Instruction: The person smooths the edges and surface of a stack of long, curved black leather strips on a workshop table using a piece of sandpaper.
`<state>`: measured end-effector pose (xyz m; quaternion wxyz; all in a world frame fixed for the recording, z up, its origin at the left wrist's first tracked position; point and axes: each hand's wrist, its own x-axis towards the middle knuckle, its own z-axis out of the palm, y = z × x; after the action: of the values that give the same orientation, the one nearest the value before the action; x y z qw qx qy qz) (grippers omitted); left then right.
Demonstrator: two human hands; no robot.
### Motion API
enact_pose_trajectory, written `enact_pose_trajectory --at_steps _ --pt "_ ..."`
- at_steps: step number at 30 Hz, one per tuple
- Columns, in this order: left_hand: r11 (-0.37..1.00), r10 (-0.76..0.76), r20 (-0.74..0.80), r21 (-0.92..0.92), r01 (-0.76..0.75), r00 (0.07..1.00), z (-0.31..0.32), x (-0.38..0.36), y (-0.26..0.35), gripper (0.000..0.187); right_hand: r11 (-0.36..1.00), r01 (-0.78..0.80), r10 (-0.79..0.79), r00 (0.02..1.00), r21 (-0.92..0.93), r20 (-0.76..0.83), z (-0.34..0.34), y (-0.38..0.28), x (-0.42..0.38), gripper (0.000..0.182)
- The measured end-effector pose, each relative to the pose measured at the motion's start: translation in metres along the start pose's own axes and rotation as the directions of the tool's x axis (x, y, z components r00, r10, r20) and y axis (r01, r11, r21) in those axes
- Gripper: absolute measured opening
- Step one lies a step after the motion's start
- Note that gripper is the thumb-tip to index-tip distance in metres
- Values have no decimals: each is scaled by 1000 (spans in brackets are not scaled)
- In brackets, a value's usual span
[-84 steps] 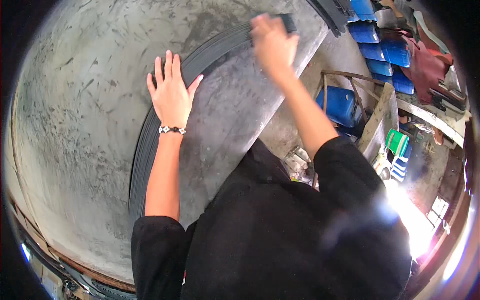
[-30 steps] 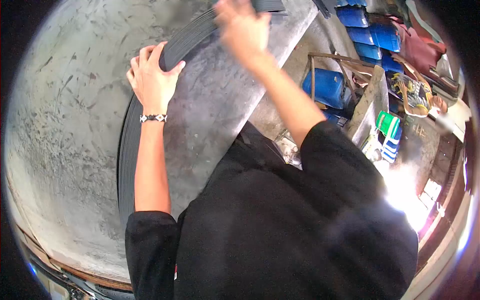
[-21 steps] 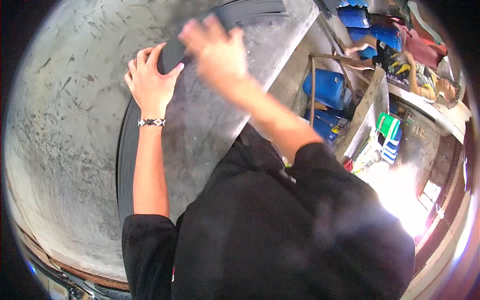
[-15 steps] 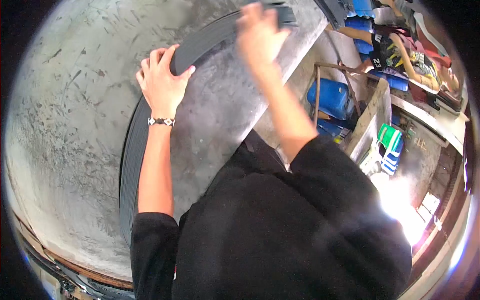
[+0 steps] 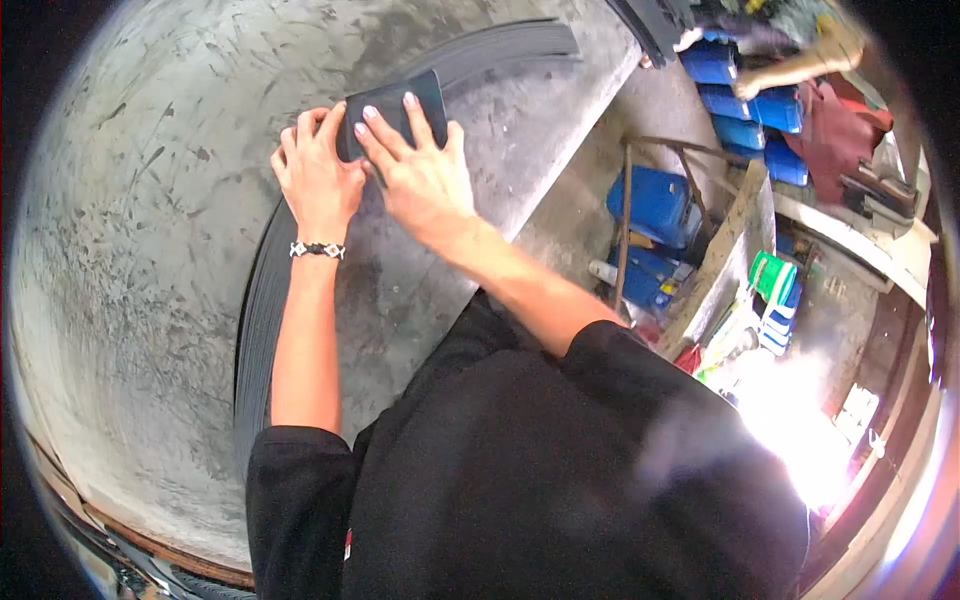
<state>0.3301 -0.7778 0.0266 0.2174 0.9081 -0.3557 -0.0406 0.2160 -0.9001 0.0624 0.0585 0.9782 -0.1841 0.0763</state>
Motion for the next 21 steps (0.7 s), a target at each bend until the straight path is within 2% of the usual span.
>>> enact_pose_trajectory --at_steps 2,3,4,5,7,9,11,13,14,15,16,17,19,21 --pt "999 -18 33 -27 19 999 -9 -1 9 72 996 41 -43 999 75 31 -7 37 -2 48" --pt "998 -41 27 -38 42 999 -14 4 13 72 997 -77 77 997 28 0 0 78 13 41" --pt "999 -35 16 -40 35 999 -14 3 13 71 971 -198 187 978 -135 -92 18 124 24 34" --pt "999 -42 8 -29 42 999 -13 -1 12 71 898 -433 430 901 77 59 10 159 41 35" --pt "999 -37 -24 -13 37 999 -8 1 11 72 892 -436 440 898 -118 6 20 133 46 35" --pt "1000 -14 -22 -16 14 1000 -5 2 10 71 954 -229 222 973 -192 -59 -2 24 27 39" --pt "999 40 -45 32 -39 998 7 0 -4 71 991 2 14 993 137 -113 4 -30 -19 44" --pt "1000 11 -17 -23 -12 1000 -8 1 9 71 989 23 -31 998 144 49 -6 24 -3 49" --pt "1000 3 -16 -21 -3 1000 -10 2 11 72 998 -20 20 1000 -57 6 -6 57 9 45" --pt "1000 -3 -10 -20 3 1000 -12 1 10 73 983 -124 125 992 -132 2 -1 96 23 38" --pt "1000 -1 -14 -21 1 1000 -11 1 9 74 943 -332 333 943 -25 28 3 135 40 33" --pt "1000 -12 -20 -21 11 1000 -10 0 7 73 930 -364 359 929 -45 -90 48 181 44 31" --pt "999 -24 -29 -26 23 999 -6 1 8 72 881 -453 459 888 -136 16 18 118 49 32" --pt "1000 19 -31 16 -18 999 5 6 0 74 973 -192 180 979 -131 -100 14 19 25 38"
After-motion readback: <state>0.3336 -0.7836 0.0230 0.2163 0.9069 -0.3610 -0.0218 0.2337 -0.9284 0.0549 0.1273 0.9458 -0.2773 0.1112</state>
